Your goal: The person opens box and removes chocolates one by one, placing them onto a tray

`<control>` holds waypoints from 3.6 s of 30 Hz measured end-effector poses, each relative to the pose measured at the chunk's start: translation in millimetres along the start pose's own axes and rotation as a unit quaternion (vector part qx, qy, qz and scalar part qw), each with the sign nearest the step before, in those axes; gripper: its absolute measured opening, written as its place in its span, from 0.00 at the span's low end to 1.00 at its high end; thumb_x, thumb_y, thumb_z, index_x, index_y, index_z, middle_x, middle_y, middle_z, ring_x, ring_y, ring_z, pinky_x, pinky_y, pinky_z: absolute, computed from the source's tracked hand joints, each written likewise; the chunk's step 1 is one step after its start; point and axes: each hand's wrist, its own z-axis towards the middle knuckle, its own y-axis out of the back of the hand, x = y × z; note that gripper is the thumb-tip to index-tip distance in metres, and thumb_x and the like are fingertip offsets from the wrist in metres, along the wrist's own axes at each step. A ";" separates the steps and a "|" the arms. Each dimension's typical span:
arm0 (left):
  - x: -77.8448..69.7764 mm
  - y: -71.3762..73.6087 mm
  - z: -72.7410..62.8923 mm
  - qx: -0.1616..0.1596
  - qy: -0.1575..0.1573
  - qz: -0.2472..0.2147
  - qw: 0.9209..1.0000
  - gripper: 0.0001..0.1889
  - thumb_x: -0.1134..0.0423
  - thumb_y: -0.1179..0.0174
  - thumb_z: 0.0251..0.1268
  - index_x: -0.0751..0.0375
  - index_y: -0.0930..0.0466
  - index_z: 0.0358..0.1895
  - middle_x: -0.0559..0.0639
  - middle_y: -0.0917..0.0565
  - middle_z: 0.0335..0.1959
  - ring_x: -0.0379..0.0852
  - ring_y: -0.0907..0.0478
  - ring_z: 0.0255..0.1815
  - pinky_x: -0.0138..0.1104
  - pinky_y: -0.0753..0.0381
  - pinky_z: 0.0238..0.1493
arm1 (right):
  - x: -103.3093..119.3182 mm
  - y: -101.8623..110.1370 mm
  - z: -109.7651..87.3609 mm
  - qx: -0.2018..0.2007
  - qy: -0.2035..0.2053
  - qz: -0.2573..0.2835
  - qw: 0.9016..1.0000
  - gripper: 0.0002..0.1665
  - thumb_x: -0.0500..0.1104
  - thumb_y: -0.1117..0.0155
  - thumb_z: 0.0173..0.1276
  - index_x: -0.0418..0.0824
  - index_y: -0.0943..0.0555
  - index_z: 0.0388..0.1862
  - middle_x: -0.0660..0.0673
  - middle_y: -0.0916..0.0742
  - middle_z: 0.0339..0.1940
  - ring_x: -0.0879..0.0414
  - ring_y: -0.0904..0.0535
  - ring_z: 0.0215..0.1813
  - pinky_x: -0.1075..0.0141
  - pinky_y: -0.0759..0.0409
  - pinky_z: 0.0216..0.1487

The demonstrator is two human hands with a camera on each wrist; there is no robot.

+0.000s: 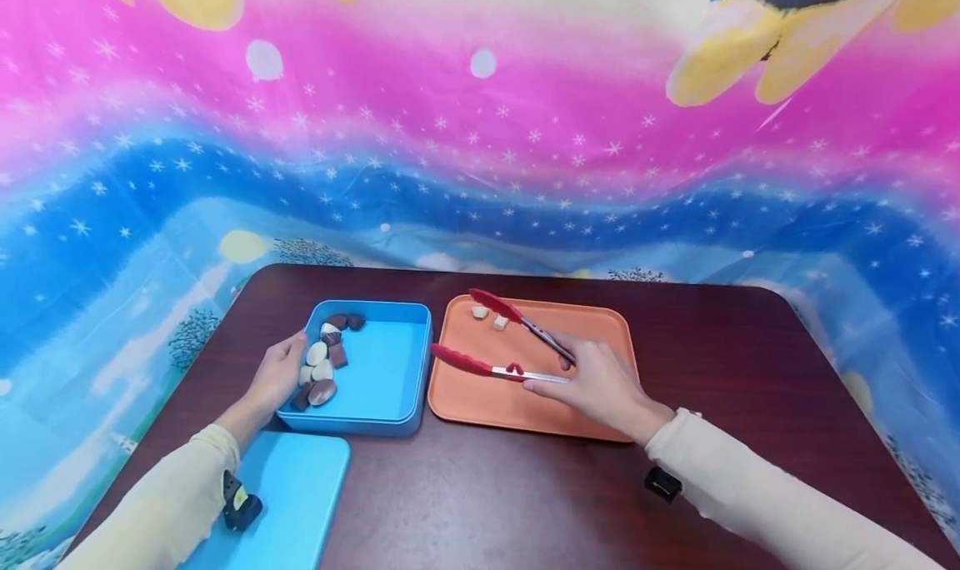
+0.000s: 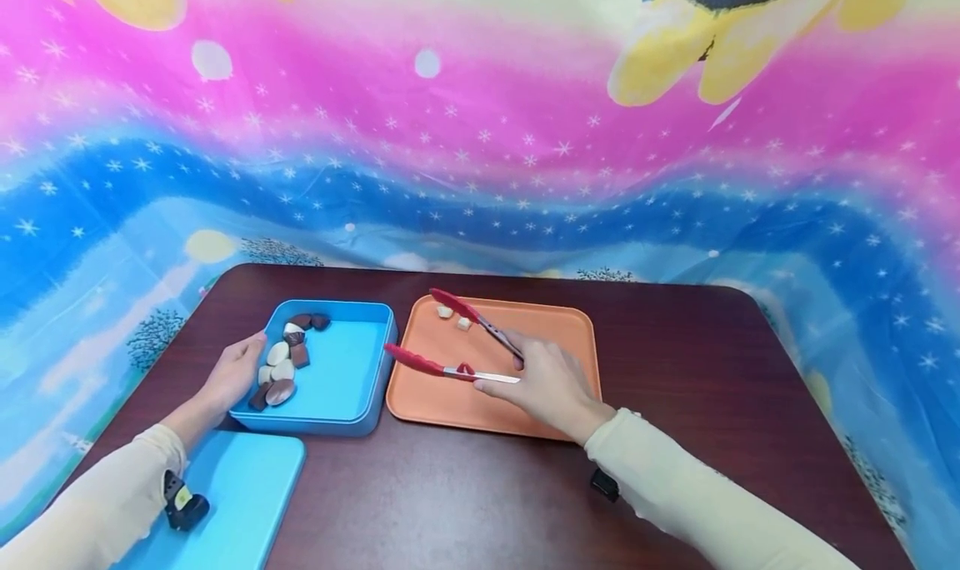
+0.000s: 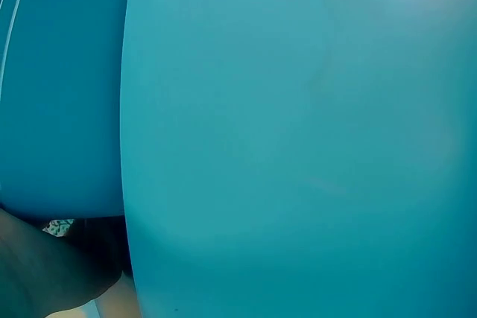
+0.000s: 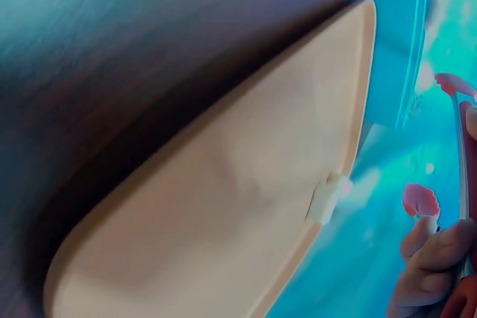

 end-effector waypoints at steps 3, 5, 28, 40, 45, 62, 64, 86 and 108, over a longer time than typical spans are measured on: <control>0.7 -2.5 -0.4 -0.001 -0.002 0.004 1.000 0.36 0.42 0.76 0.84 0.64 0.59 0.82 0.68 0.50 0.82 0.69 0.54 0.83 0.64 0.48 0.79 | 5.8 -7.9 -0.5 0.008 0.004 -0.005 1.000 0.38 0.70 0.23 0.52 0.50 0.18 0.55 0.52 0.27 0.18 0.58 0.36 0.20 0.67 0.38 0.19; 0.9 -2.9 0.1 -0.001 -0.003 0.002 1.000 0.36 0.42 0.76 0.84 0.63 0.59 0.82 0.68 0.49 0.82 0.69 0.53 0.83 0.64 0.48 0.79 | 9.8 -12.9 0.4 0.008 0.011 -0.001 1.000 0.35 0.70 0.23 0.52 0.52 0.19 0.52 0.52 0.27 0.19 0.58 0.35 0.21 0.67 0.37 0.20; -1.4 -0.5 0.5 -0.024 -0.005 0.010 1.000 0.36 0.44 0.75 0.84 0.70 0.57 0.80 0.69 0.51 0.82 0.68 0.55 0.83 0.61 0.50 0.81 | 48.8 -53.2 13.4 0.039 0.029 0.000 0.999 0.46 0.70 0.24 0.52 0.51 0.20 0.66 0.53 0.26 0.20 0.59 0.32 0.24 0.67 0.36 0.22; -2.4 0.6 2.4 -0.022 -0.007 0.012 1.000 0.36 0.45 0.75 0.85 0.71 0.58 0.80 0.70 0.52 0.81 0.69 0.56 0.83 0.61 0.51 0.81 | 63.0 -61.4 25.4 0.035 0.061 -0.006 0.998 0.44 0.71 0.25 0.53 0.49 0.19 0.63 0.53 0.25 0.20 0.59 0.32 0.22 0.68 0.37 0.19; -3.3 1.2 2.4 -0.022 -0.004 0.013 1.000 0.36 0.45 0.76 0.85 0.71 0.58 0.80 0.70 0.52 0.82 0.69 0.56 0.83 0.61 0.51 0.81 | 68.7 -66.0 32.2 0.047 0.062 -0.019 0.997 0.43 0.71 0.26 0.55 0.48 0.20 0.63 0.55 0.22 0.24 0.58 0.28 0.24 0.67 0.30 0.20; -1.1 0.4 3.3 -0.022 -0.001 0.003 1.000 0.36 0.44 0.77 0.84 0.69 0.58 0.81 0.69 0.52 0.82 0.68 0.56 0.83 0.61 0.52 0.81 | 101.2 -83.8 39.7 0.104 0.103 -0.047 0.988 0.42 0.68 0.28 0.59 0.51 0.21 0.69 0.55 0.23 0.16 0.61 0.28 0.22 0.69 0.31 0.15; -0.6 0.0 3.2 -0.021 0.006 0.000 1.000 0.36 0.43 0.76 0.84 0.68 0.58 0.81 0.68 0.52 0.82 0.68 0.56 0.83 0.62 0.51 0.81 | 103.8 -85.8 40.4 0.118 0.111 -0.051 0.985 0.42 0.68 0.29 0.60 0.51 0.21 0.69 0.56 0.23 0.16 0.62 0.28 0.21 0.70 0.31 0.15; 1.7 -0.8 6.1 -0.027 -0.002 0.005 1.000 0.35 0.45 0.75 0.85 0.69 0.57 0.81 0.70 0.50 0.82 0.69 0.54 0.83 0.61 0.49 0.81 | 119.1 -92.7 51.7 0.166 0.171 -0.130 0.962 0.30 0.66 0.33 0.66 0.54 0.16 0.61 0.56 0.11 0.32 0.63 0.24 0.28 0.71 0.28 0.20; -1.7 1.5 2.9 -0.024 0.001 -0.001 1.000 0.37 0.44 0.75 0.84 0.70 0.58 0.80 0.70 0.52 0.82 0.69 0.56 0.83 0.61 0.51 0.81 | 129.1 -88.7 58.3 0.215 0.141 -0.098 0.961 0.30 0.64 0.31 0.66 0.53 0.16 0.63 0.57 0.16 0.25 0.62 0.23 0.28 0.70 0.26 0.23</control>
